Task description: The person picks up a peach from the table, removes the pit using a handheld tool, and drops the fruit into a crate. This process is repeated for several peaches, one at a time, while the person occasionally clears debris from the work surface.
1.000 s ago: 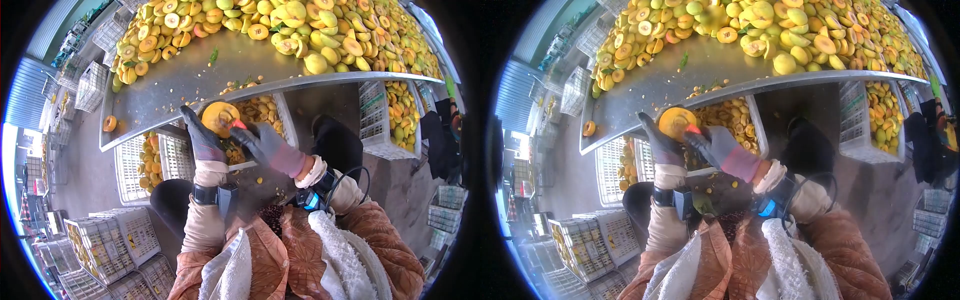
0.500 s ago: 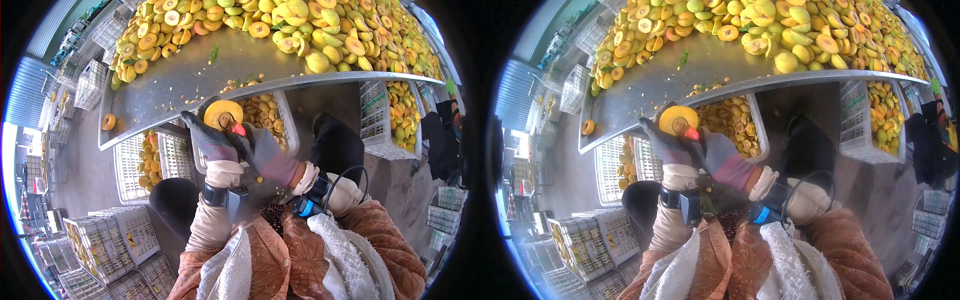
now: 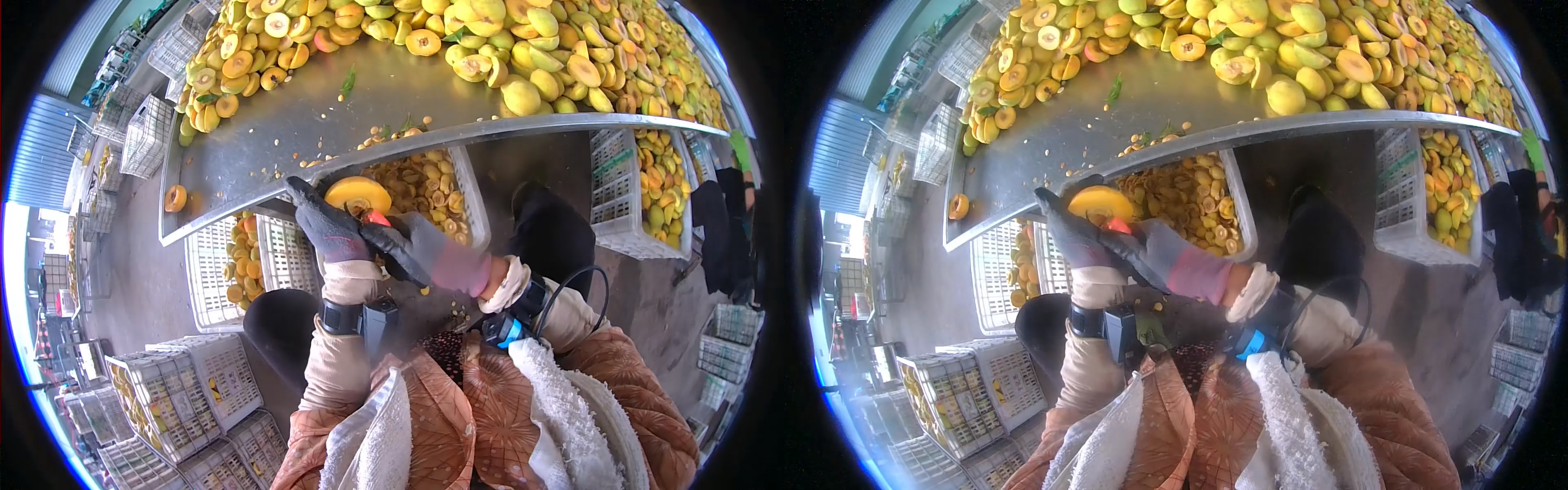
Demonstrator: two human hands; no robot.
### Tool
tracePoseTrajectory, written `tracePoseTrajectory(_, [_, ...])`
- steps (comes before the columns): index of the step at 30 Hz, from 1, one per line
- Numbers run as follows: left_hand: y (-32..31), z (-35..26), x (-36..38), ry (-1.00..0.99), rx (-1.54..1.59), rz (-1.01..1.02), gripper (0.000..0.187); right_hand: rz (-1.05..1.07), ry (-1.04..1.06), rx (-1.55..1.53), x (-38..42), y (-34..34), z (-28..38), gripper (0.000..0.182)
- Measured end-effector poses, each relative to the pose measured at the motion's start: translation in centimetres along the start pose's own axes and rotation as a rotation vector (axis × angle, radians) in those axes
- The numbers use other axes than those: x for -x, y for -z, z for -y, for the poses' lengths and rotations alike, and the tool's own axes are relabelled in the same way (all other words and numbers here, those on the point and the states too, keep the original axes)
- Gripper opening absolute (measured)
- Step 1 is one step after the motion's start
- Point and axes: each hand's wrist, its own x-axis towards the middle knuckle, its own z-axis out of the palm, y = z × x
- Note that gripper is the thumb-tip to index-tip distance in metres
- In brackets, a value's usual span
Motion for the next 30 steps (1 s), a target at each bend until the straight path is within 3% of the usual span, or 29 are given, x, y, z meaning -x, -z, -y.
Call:
tracePoseTrajectory(1, [0.2, 0.0, -0.2, -0.074, -0.109, 0.020, 0.064, -0.001, -0.005, 0.000, 0.0, 0.4, 0.6, 0.035])
tracePoseTrajectory(3, [0.4, -0.4, -0.3, -0.144, -0.215, 0.044, 0.065, 0.269, -0.446, -0.208, -0.7, 1.6, 1.7, 0.038])
tracePoseTrajectory(4, [0.5, -1.1, -0.1, -0.159, -0.232, 0.191, 0.065, 0.267, -0.449, -0.206, -0.9, 1.9, 1.0, 0.038])
tracePoseTrajectory(5, [0.5, -1.6, 0.0, -0.177, -0.251, 0.341, 0.064, 0.402, -0.433, -0.432, -1.1, 2.1, -0.1, 0.039])
tracePoseTrajectory(6, [0.4, -1.7, 0.1, -0.180, -0.250, 0.343, 0.064, 0.537, -0.408, -0.659, -1.2, 2.2, -0.7, 0.040])
tracePoseTrajectory(8, [-0.5, -2.1, 0.5, 0.043, 0.063, 0.236, 0.061, 0.517, -0.455, -0.697, -0.7, 1.9, 0.3, 0.039])
tracePoseTrajectory(9, [-0.6, -2.0, 0.8, -0.097, 0.002, 0.210, 0.060, 0.500, -0.486, -0.734, -0.8, 1.6, 1.2, 0.037])
tracePoseTrajectory(11, [1.2, 2.5, -1.4, -0.938, -0.627, -0.193, 0.058, 0.444, -0.387, -0.622, -1.4, 0.6, -0.8, 0.037])
tracePoseTrajectory(13, [1.5, -0.9, 0.9, -0.444, -0.236, 0.247, 0.052, 0.568, -0.283, -0.683, -0.9, 1.1, -0.2, 0.027])
tracePoseTrajectory(14, [2.5, -1.2, 0.5, -0.514, -0.360, 0.361, 0.053, 0.562, -0.305, -0.422, -0.1, 2.4, 5.0, 0.028])
tracePoseTrajectory(15, [2.8, -1.1, 0.3, -0.519, -0.350, 0.366, 0.053, 0.556, -0.301, -0.413, -0.2, 2.0, 3.2, 0.028])
tracePoseTrajectory(17, [2.9, -2.0, 1.2, -0.551, -0.375, 0.393, 0.056, 0.803, -0.562, -1.153, -0.4, 0.5, -3.1, 0.028])
tracePoseTrajectory(18, [1.7, -1.9, 2.3, -0.570, -0.330, 0.114, 0.058, 0.982, -0.570, -1.351, -0.8, 0.1, -3.2, 0.028])
tracePoseTrajectory(19, [1.7, -2.6, 2.6, -0.576, -0.325, 0.111, 0.058, 0.987, -0.570, -1.343, -0.5, -0.3, -2.3, 0.028])
tracePoseTrajectory(21, [1.7, -3.7, 2.8, -0.181, -0.002, 0.088, 0.058, 0.600, -0.746, -1.206, 0.7, -0.5, 0.1, 0.025])
tracePoseTrajectory(22, [2.6, -2.9, 2.3, -0.084, 0.050, 0.088, 0.057, 0.372, -0.729, -0.718, 0.5, -1.2, -3.5, 0.026])
tracePoseTrajectory(23, [2.7, -3.7, 3.0, -0.038, 0.106, 0.225, 0.056, 0.363, -0.704, -0.705, 0.4, -1.0, -1.7, 0.026])
tracePoseTrajectory(25, [3.2, -3.5, 3.1, -0.120, 0.086, 0.236, 0.054, 0.622, -0.686, -0.689, 0.6, -1.0, 2.0, 0.028])
tracePoseTrajectory(26, [3.5, -3.5, 2.9, -0.138, 0.099, 0.245, 0.054, 0.399, -0.727, -0.837, 1.3, -1.6, 0.1, 0.031])
tracePoseTrajectory(27, [4.0, -3.4, 2.4, -0.070, 0.177, 0.289, 0.048, 0.403, -0.713, -0.819, 1.0, -1.4, -1.4, 0.031])
tracePoseTrajectory(29, [5.7, -3.2, 1.5, 0.085, 0.313, 0.371, 0.038, 0.673, -0.607, -0.962, 0.8, -1.7, 0.5, 0.039])
tracePoseTrajectory(30, [6.5, -3.2, 1.2, 0.166, 0.378, 0.414, 0.035, 0.711, -0.617, -0.906, 0.8, -1.6, 1.9, 0.042])
